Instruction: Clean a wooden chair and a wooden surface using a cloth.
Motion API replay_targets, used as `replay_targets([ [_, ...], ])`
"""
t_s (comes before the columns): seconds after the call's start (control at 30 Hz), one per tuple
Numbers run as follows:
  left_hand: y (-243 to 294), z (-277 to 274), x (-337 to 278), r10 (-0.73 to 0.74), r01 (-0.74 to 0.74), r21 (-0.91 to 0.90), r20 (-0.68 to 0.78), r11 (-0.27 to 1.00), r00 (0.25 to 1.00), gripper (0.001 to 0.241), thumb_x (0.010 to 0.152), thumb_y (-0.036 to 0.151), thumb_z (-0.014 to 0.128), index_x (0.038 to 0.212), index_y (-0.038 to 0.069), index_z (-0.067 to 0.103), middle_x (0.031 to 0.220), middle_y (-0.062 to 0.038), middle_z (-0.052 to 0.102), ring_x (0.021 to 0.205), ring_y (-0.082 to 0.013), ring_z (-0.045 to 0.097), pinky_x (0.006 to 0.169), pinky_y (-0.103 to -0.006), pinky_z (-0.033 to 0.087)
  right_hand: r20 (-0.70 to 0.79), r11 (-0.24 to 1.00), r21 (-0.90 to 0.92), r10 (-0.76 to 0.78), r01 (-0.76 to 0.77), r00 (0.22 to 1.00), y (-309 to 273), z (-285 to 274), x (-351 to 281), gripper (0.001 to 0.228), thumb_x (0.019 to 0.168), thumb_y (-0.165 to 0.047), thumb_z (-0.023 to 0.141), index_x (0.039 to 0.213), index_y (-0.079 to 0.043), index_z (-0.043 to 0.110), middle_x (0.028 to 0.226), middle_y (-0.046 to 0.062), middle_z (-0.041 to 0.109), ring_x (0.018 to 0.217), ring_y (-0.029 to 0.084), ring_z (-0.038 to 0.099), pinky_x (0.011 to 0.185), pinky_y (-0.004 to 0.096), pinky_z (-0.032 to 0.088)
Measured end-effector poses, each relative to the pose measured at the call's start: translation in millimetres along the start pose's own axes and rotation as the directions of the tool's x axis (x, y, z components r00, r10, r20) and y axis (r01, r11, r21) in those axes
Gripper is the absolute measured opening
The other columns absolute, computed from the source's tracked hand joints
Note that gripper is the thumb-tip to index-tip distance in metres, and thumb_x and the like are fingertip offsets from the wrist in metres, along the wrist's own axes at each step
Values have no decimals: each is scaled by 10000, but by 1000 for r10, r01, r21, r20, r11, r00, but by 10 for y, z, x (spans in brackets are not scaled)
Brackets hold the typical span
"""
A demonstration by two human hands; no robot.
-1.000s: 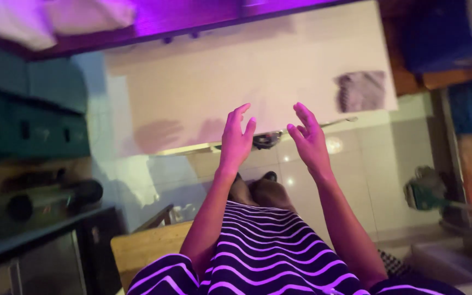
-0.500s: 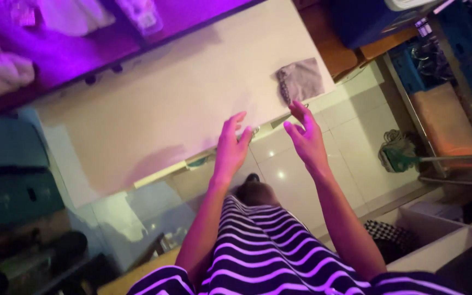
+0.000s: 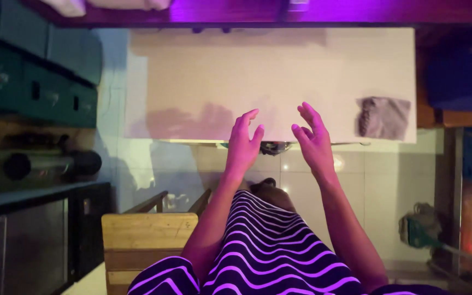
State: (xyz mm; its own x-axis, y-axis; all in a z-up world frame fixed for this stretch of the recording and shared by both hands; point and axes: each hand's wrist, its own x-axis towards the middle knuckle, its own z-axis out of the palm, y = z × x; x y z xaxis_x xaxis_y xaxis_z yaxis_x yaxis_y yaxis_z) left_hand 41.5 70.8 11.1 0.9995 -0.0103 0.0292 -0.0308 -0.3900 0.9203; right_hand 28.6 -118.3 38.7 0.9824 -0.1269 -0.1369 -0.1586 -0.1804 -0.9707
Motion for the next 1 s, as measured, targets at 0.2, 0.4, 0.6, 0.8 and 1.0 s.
replay_targets([
  [0.2,-10,-199,-16,-34,42,67,-113,997,993,459,970,158,662,1403,73,535,1391,-173,587,1296,-362,556,1094,-458,441,84,1000,-30,3,0,996,-125,259,31,619,972,-74,641,1550,-95,419,1556,119,518,1484,238,446,1156,423,422],
  [0.4,-60,-19,-177,-13,24,69,-168,997,986,530,960,146,668,1453,81,486,1545,-210,447,1420,-403,456,1157,-480,401,116,996,-53,-63,70,991,-103,195,-32,607,992,-80,627,1557,-77,407,1584,125,493,1502,254,434,1186,426,405],
  [0.6,-80,161,-402,-13,37,107,-213,994,977,711,969,164,676,1579,88,319,1679,-220,242,1533,-423,309,1214,-507,336,170,991,-117,-50,70,984,-84,121,-102,605,986,-91,639,1546,-75,412,1603,125,458,1515,262,404,1207,440,382],
  [0.8,102,173,-502,-63,81,72,-228,994,972,769,979,180,658,1607,79,227,1708,-250,150,1546,-433,256,1193,-519,327,191,985,-157,-48,79,980,-79,33,-172,626,987,-97,643,1564,-86,403,1625,116,427,1527,267,385,1212,443,373],
  [1.0,21,306,-632,-130,144,69,-178,987,976,743,994,218,663,1612,99,268,1674,-217,235,1542,-416,301,1201,-494,375,209,979,-178,-56,94,976,-13,-39,-215,639,977,-101,658,1562,-98,402,1622,112,431,1522,260,392,1202,440,390],
])
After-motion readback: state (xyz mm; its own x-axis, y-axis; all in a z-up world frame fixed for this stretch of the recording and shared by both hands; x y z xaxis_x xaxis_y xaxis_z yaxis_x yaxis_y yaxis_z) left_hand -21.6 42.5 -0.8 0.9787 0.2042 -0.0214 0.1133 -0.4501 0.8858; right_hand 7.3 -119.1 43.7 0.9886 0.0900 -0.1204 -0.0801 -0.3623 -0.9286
